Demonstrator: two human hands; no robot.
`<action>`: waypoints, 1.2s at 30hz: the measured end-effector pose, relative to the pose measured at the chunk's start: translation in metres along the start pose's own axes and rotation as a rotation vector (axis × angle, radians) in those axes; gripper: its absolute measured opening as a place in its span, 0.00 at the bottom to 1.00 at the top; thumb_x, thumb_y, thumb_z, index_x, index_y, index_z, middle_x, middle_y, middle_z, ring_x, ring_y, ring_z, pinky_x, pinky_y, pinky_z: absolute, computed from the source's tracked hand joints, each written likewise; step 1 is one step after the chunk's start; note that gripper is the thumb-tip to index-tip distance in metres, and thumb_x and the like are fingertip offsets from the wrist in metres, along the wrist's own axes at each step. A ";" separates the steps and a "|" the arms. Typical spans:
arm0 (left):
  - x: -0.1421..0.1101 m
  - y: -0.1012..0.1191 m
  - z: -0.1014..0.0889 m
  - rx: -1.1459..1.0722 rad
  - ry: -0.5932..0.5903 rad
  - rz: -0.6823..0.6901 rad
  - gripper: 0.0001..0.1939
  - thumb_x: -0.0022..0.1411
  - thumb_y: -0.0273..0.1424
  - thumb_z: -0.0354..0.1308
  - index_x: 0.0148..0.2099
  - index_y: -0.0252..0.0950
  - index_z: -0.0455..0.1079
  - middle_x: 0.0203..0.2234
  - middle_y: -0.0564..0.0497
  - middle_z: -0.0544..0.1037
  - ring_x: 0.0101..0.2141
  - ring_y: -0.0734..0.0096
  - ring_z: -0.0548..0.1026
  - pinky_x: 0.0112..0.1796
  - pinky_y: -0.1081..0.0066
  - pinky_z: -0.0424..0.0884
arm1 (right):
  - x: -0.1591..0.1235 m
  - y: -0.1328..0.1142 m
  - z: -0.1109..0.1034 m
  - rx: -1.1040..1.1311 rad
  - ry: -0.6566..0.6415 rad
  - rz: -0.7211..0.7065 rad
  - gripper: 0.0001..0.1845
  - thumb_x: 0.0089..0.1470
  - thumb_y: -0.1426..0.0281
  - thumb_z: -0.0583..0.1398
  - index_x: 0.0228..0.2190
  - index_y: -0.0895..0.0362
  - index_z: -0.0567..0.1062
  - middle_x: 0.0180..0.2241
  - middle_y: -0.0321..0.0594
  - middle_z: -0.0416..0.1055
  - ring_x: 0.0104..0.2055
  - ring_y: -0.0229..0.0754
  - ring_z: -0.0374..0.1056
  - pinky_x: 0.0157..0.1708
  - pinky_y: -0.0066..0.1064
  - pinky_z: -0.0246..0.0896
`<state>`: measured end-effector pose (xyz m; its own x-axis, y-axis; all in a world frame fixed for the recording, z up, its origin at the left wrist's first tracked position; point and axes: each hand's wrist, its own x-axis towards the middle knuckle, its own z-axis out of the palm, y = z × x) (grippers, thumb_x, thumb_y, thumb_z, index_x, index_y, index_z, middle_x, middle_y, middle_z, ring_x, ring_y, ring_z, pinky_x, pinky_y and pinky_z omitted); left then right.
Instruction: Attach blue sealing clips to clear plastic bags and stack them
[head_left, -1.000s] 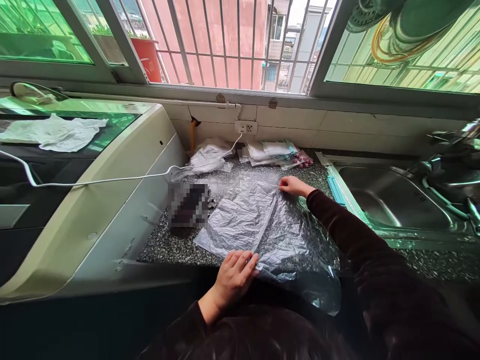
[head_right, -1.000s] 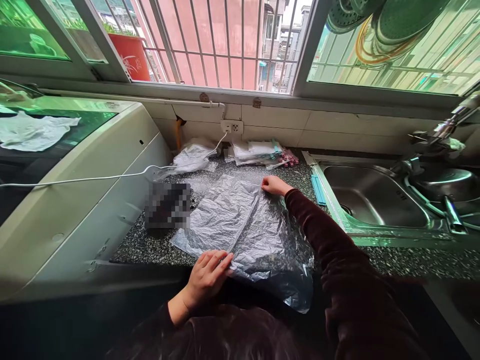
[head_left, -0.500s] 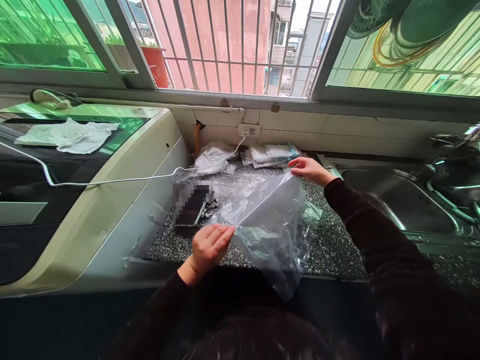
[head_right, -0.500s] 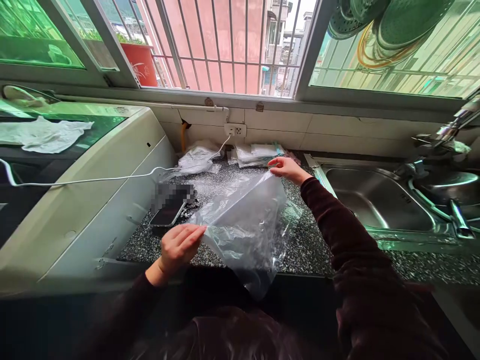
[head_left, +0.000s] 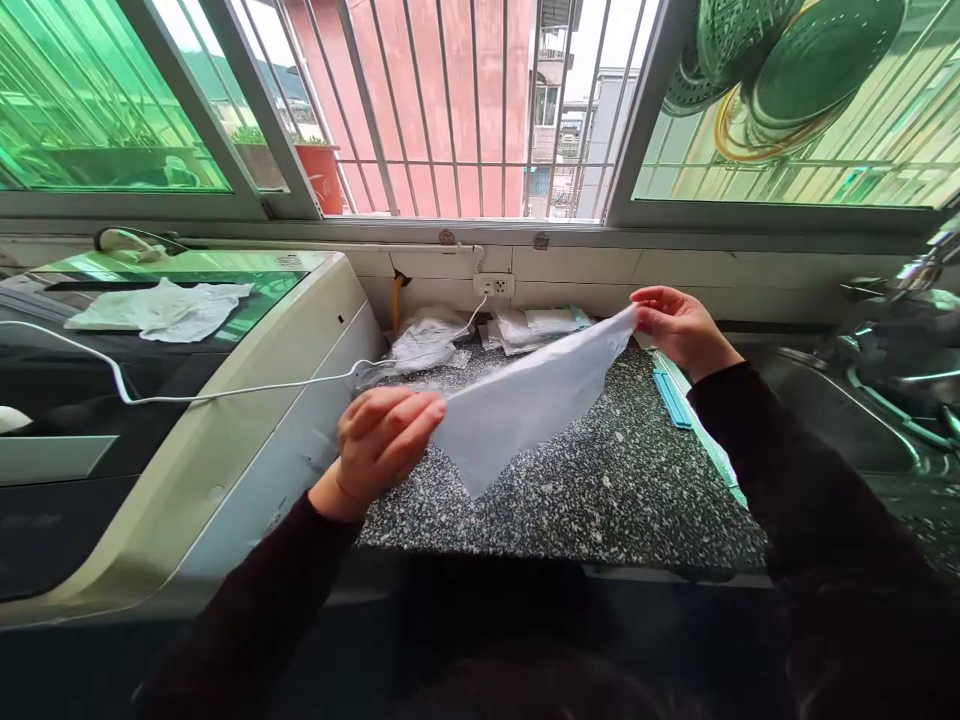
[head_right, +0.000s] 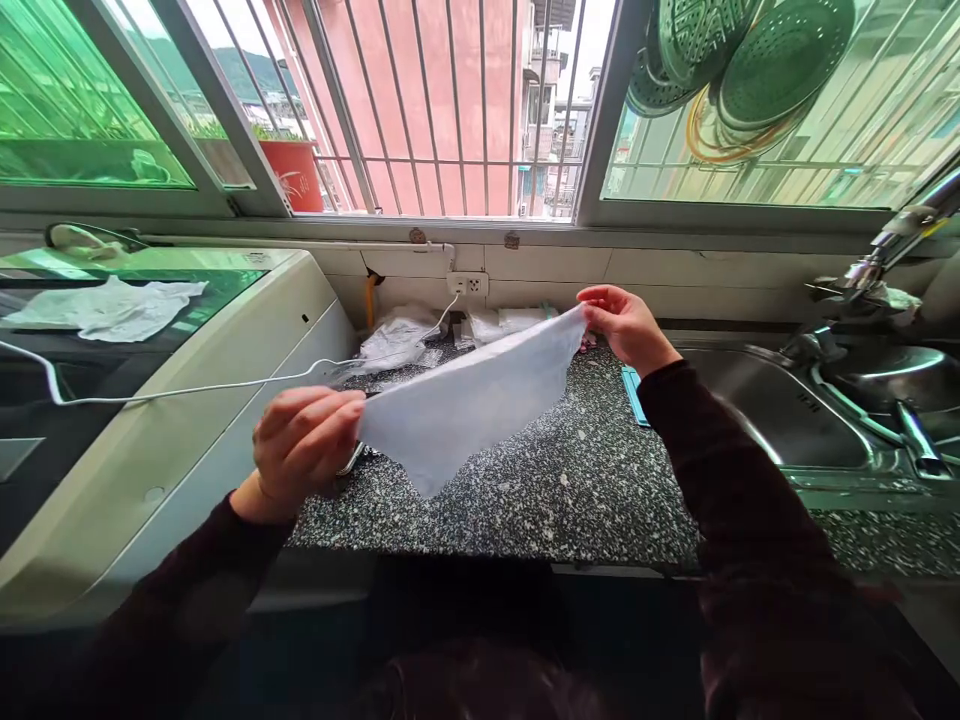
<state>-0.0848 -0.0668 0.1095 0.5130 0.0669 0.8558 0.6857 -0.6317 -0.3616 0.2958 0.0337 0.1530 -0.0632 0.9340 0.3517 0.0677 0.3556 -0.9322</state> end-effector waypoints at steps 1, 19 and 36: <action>-0.001 0.006 -0.005 -0.011 -0.043 0.036 0.18 0.57 0.23 0.53 0.49 0.42 0.64 0.36 0.50 0.77 0.36 0.68 0.73 0.36 0.65 0.72 | -0.009 0.002 -0.004 -0.028 0.005 0.006 0.11 0.40 0.66 0.65 0.30 0.51 0.72 0.27 0.33 0.68 0.29 0.34 0.64 0.33 0.29 0.64; -0.058 0.164 0.043 -0.615 -0.336 0.265 0.05 0.60 0.24 0.52 0.39 0.33 0.68 0.25 0.50 0.74 0.31 0.73 0.71 0.34 0.70 0.69 | -0.107 0.116 -0.026 -1.092 -0.112 0.152 0.09 0.48 0.73 0.54 0.30 0.58 0.75 0.32 0.43 0.73 0.38 0.45 0.68 0.41 0.37 0.63; -0.036 0.165 0.045 -0.631 -0.185 0.031 0.07 0.60 0.26 0.52 0.40 0.33 0.68 0.28 0.51 0.76 0.32 0.72 0.71 0.38 0.69 0.67 | -0.211 0.080 0.058 -1.090 -0.281 -0.837 0.11 0.54 0.74 0.52 0.32 0.52 0.74 0.26 0.38 0.71 0.26 0.38 0.62 0.27 0.32 0.58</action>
<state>0.0329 -0.1383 0.0022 0.6467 0.1373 0.7503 0.2634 -0.9633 -0.0508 0.2570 -0.1366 -0.0002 -0.6544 0.4421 0.6134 0.6318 0.7654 0.1224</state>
